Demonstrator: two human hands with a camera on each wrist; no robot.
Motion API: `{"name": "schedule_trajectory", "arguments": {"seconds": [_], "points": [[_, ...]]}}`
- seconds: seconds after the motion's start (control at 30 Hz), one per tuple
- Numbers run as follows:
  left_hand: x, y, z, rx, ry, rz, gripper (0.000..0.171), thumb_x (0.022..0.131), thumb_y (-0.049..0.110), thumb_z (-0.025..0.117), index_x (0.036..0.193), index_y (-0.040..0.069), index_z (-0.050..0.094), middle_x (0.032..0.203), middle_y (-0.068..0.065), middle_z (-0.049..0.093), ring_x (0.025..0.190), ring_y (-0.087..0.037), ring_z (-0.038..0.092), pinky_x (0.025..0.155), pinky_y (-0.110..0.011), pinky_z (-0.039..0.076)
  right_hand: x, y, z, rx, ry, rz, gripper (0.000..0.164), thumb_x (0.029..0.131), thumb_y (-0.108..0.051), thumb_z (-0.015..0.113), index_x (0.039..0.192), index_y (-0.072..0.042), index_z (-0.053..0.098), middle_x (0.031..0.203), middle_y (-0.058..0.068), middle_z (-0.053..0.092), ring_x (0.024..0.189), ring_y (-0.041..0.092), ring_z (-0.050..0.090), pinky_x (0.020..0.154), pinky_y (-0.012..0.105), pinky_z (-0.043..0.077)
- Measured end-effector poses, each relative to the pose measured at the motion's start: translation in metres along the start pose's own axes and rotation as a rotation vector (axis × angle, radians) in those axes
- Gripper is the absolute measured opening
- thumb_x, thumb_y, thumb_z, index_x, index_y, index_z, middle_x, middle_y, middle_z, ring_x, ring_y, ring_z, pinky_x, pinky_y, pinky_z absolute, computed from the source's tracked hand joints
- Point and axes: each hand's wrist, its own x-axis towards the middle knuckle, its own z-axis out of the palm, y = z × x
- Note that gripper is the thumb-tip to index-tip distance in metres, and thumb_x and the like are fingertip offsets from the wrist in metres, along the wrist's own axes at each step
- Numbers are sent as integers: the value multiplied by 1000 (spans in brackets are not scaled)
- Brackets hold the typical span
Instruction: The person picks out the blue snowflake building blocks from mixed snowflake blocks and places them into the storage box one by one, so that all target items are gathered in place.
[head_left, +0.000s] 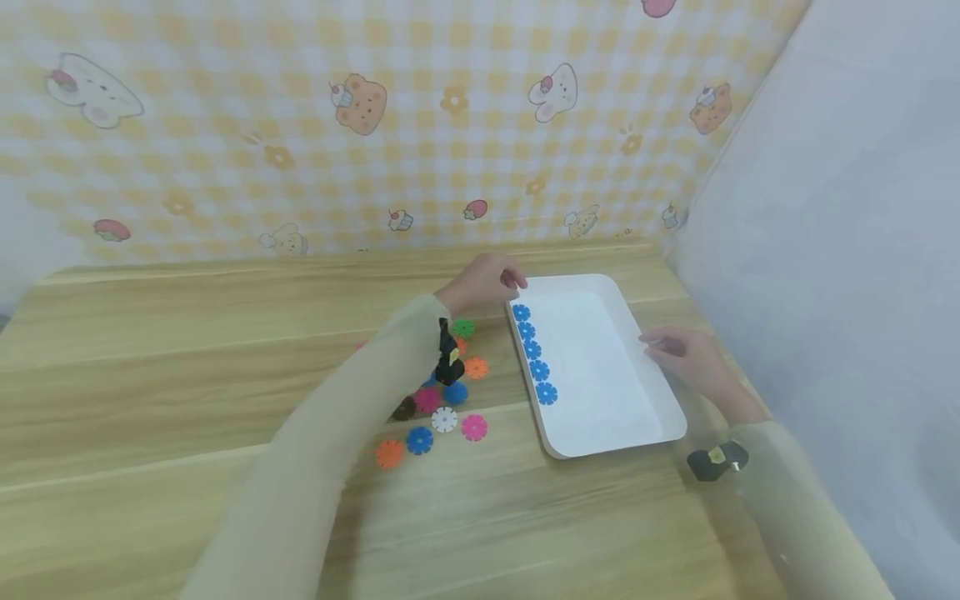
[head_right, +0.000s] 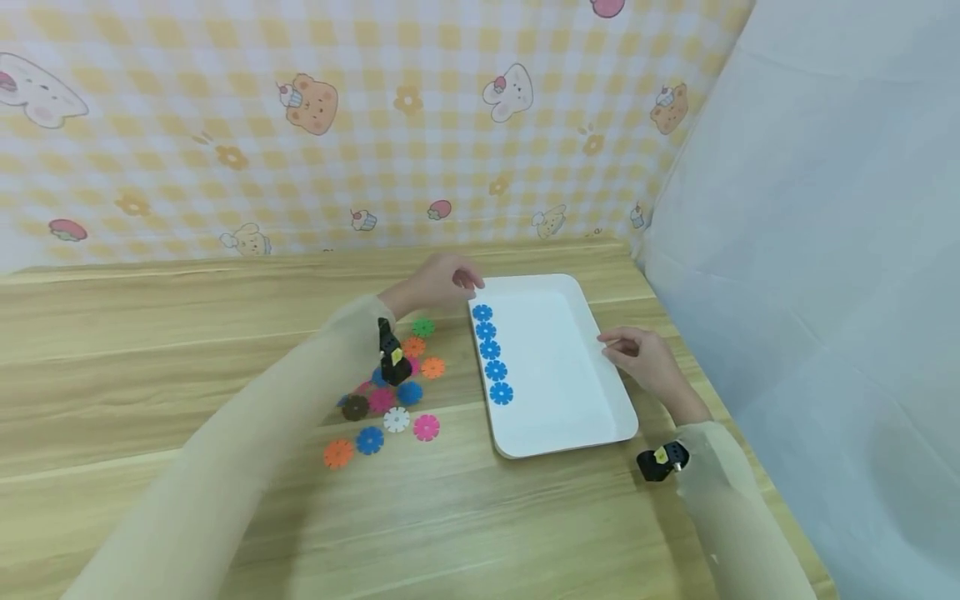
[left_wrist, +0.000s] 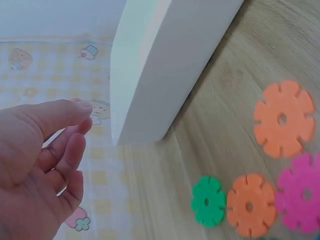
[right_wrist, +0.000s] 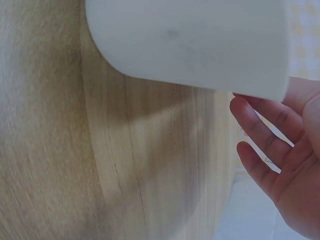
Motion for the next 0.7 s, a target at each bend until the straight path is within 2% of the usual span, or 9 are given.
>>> {"name": "schedule_trajectory", "arguments": {"seconds": [0.17,0.43,0.7], "points": [[-21,-4,-8,24,-55,10,16,80,-4,60,96,-3,66,91,-13,62,84,-19,57,76,-25,47,-1,-1,0,14,-10,8,29,90,-12,57,115,3,58,100,24,63,95,39,59,83,50,46],[-66,-19,-21,77,-175,-101,17,82,3,63,98,0,66,85,-5,60,81,-17,55,74,-27,47,-2,-1,0,15,-10,-3,30,91,-13,57,115,3,57,103,24,62,94,38,59,82,47,47],[-113,-36,-26,75,-229,-137,19,78,4,68,96,0,65,76,-2,57,69,-13,51,63,-25,45,-2,2,0,22,-11,-20,29,91,-11,56,115,4,57,106,25,61,96,39,59,82,49,46]]}}
